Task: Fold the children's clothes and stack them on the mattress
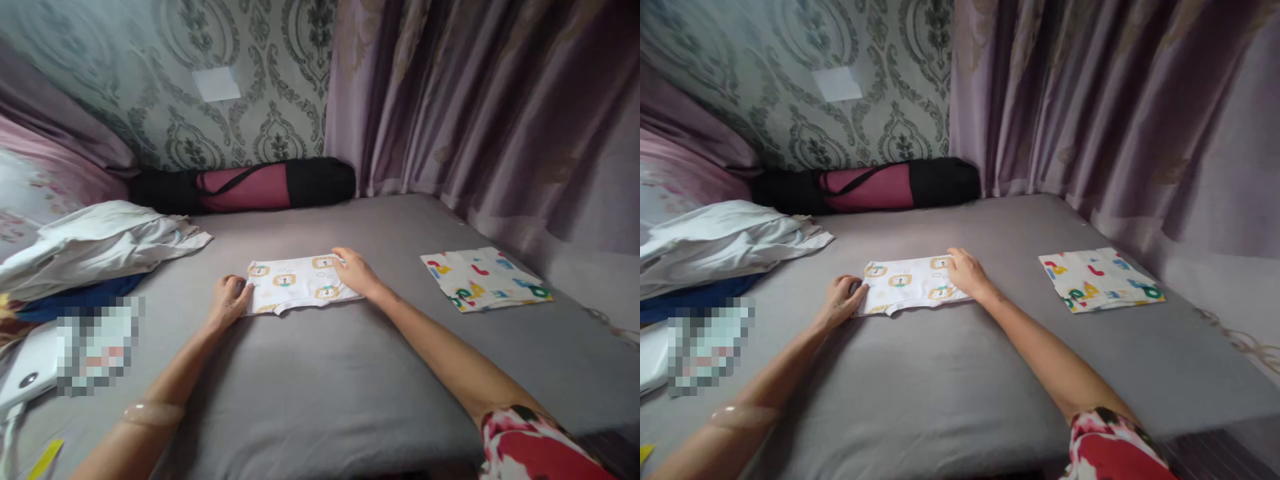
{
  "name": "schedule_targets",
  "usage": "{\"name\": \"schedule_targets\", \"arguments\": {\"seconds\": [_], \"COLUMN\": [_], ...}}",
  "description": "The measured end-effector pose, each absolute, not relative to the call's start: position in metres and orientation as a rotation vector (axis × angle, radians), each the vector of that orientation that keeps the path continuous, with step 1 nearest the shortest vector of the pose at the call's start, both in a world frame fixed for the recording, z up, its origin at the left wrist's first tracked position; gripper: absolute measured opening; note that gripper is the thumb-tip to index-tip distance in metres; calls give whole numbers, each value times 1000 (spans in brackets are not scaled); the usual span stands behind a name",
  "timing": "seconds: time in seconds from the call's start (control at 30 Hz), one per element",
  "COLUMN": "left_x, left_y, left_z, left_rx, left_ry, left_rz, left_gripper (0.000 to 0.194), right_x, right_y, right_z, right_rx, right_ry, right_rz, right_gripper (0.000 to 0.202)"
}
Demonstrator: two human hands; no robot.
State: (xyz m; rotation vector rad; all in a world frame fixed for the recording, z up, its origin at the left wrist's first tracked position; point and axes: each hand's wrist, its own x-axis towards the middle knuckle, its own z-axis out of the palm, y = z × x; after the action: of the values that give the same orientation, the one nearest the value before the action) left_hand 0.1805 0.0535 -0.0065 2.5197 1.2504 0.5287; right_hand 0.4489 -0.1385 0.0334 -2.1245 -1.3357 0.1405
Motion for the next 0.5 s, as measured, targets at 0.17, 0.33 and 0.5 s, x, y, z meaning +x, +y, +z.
{"name": "schedule_targets", "arguments": {"seconds": [0.17,0.33,0.5], "left_x": [186,190,193], "left_y": [52,50,62], "left_z": [22,27,23], "left_rx": [2305,2136,1950], "left_ry": [1386,1406,1394], "left_rz": [207,215,200], "left_gripper": [44,50,50], "right_x": [497,489,474], "right_y": [-175,-176,-163], "right_z": [39,34,39], "right_rx": [-2280,-2314,-2506], "right_ry": [-776,-661,-875], "right_rz": [610,728,590], "right_gripper": [25,28,34]}}
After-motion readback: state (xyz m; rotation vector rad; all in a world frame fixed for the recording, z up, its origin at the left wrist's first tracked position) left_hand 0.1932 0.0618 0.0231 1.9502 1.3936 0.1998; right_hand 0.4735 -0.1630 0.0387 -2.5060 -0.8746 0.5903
